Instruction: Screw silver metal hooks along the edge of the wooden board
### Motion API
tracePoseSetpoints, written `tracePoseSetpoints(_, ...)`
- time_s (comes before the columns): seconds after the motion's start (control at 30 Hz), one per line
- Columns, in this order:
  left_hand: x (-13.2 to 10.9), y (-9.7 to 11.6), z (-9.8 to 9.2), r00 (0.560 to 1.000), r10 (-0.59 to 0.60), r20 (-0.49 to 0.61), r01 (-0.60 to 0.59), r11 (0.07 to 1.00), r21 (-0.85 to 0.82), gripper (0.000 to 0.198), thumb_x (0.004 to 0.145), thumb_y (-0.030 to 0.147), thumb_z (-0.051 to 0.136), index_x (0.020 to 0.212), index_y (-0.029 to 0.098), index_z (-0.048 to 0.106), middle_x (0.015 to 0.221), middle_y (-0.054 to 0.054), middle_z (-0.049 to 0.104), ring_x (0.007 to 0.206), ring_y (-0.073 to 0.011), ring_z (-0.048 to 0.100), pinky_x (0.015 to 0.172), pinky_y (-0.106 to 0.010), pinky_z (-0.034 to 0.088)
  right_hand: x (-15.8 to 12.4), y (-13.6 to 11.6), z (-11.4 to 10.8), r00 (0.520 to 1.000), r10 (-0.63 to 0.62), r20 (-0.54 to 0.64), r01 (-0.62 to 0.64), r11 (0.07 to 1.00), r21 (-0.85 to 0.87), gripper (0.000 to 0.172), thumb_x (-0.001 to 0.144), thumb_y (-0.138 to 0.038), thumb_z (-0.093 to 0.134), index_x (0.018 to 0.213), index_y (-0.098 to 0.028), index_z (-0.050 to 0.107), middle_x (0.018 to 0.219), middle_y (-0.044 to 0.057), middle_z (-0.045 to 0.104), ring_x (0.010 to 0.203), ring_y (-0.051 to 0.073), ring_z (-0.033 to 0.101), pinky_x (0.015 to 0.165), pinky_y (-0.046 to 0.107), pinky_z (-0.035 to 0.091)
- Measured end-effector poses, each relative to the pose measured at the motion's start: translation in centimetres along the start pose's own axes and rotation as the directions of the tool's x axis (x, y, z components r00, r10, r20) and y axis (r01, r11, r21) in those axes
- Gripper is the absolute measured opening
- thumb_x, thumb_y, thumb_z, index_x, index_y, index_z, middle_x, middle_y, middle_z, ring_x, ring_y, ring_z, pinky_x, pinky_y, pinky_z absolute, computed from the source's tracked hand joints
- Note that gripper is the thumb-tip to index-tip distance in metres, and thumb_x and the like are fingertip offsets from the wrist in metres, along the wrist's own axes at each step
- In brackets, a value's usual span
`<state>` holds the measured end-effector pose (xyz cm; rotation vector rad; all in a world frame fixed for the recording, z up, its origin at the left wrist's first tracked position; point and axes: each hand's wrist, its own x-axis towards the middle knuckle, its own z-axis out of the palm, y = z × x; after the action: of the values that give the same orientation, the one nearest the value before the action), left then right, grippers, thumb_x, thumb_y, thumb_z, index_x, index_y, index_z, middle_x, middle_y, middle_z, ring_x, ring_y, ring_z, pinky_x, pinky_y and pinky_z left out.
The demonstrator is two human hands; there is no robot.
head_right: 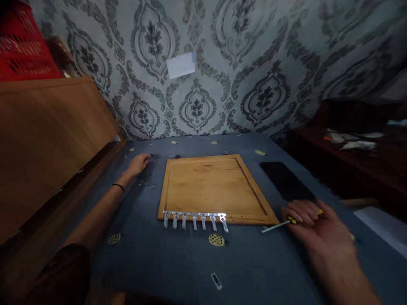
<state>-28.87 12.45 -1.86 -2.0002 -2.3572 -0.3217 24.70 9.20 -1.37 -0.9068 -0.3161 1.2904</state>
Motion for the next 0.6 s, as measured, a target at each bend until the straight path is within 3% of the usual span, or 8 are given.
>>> tracePoseSetpoints(0.1, -3.1, 0.5, 0.4, 0.997, 0.081, 0.014, -0.08, 0.994, -0.071, 0.034, 0.1, 0.038, 0.065, 0.126, 0.017, 0.064, 0.128, -0.01, 0.066, 0.111, -0.0244, 0.067, 0.096, -0.047, 0.058, -0.2, 0.0, -0.1, 0.993, 0.115, 0.035, -0.115, 0.993, -0.017, 0.038, 0.092, -0.001, 0.032, 0.058, -0.017, 0.032, 0.064, -0.007, 0.015, 0.045, 0.005, 0.017, 0.043, 0.021, 0.02)
tracePoseSetpoints(0.2, -6.5, 0.9, 0.5, 0.992, 0.124, -0.007, -0.123, 0.983, -0.135, 0.019, 0.101, 0.031, 0.06, 0.111, 0.018, 0.07, 0.114, -0.009, 0.071, 0.109, -0.0233, 0.067, 0.099, -0.043, 0.054, -0.4, -0.2, 0.1, 0.992, 0.122, 0.035, -0.121, 0.992, -0.03, 0.041, 0.094, -0.001, 0.031, 0.056, -0.017, 0.032, 0.062, -0.007, 0.015, 0.044, 0.005, 0.017, 0.043, 0.024, 0.018)
tracePoseSetpoints(0.33, -10.1, 1.0, 0.3, 0.993, 0.103, -0.054, -0.113, 0.969, -0.222, 0.026, 0.101, 0.031, 0.048, 0.103, 0.02, 0.072, 0.103, -0.007, 0.075, 0.097, -0.023, 0.068, 0.09, -0.035, 0.053, -0.1, -0.5, -0.2, 0.988, 0.143, 0.062, -0.138, 0.988, -0.074, 0.043, 0.094, -0.001, 0.031, 0.054, -0.018, 0.034, 0.059, -0.005, 0.018, 0.044, 0.007, 0.018, 0.047, 0.032, 0.011)
tracePoseSetpoints(0.4, -11.3, 1.1, 0.1, 0.995, 0.086, -0.058, -0.098, 0.958, -0.269, 0.027, 0.099, 0.036, 0.05, 0.102, 0.02, 0.072, 0.096, -0.006, 0.075, 0.087, -0.0218, 0.068, 0.082, -0.032, 0.053, 0.5, -0.4, -0.7, 0.982, 0.138, 0.127, -0.125, 0.987, -0.103, 0.046, 0.095, -0.003, 0.03, 0.052, -0.018, 0.037, 0.056, -0.004, 0.019, 0.044, 0.008, 0.017, 0.049, 0.035, 0.01)
tracePoseSetpoints(0.47, -12.0, 1.3, 0.1, 0.996, 0.067, -0.064, -0.084, 0.946, -0.314, 0.025, 0.093, 0.038, 0.057, 0.1, 0.02, 0.072, 0.094, -0.005, 0.076, 0.082, -0.0211, 0.066, 0.077, -0.031, 0.052, 1.1, -0.2, -1.4, 0.975, 0.056, 0.214, -0.028, 0.991, -0.132, 0.05, 0.098, -0.01, 0.031, 0.049, -0.019, 0.036, 0.054, -0.005, 0.016, 0.044, 0.009, 0.012, 0.051, 0.037, 0.008)
tracePoseSetpoints(0.5, -12.3, 1.4, 0.1, 0.996, 0.058, -0.069, -0.078, 0.939, -0.334, 0.023, 0.089, 0.037, 0.06, 0.098, 0.02, 0.072, 0.094, -0.005, 0.076, 0.082, -0.0214, 0.066, 0.076, -0.03, 0.051, 1.3, -0.1, -1.7, 0.96, 0.038, 0.277, 0.005, 0.989, -0.15, 0.052, 0.098, -0.014, 0.035, 0.047, -0.02, 0.032, 0.051, -0.005, 0.014, 0.045, 0.009, 0.008, 0.052, 0.038, 0.007)
tracePoseSetpoints(0.6, -12.6, 1.7, 0.2, 0.995, 0.036, -0.09, -0.069, 0.918, -0.391, 0.019, 0.084, 0.038, 0.061, 0.085, 0.021, 0.071, 0.087, -0.005, 0.074, 0.081, -0.0222, 0.065, 0.075, -0.031, 0.049, 2.0, 0.3, -2.5, 0.946, 0.033, 0.321, 0.026, 0.984, -0.176, 0.053, 0.098, -0.031, 0.052, 0.049, -0.022, 0.034, 0.052, -0.007, 0.014, 0.047, 0.008, 0.007, 0.053, 0.038, 0.008)
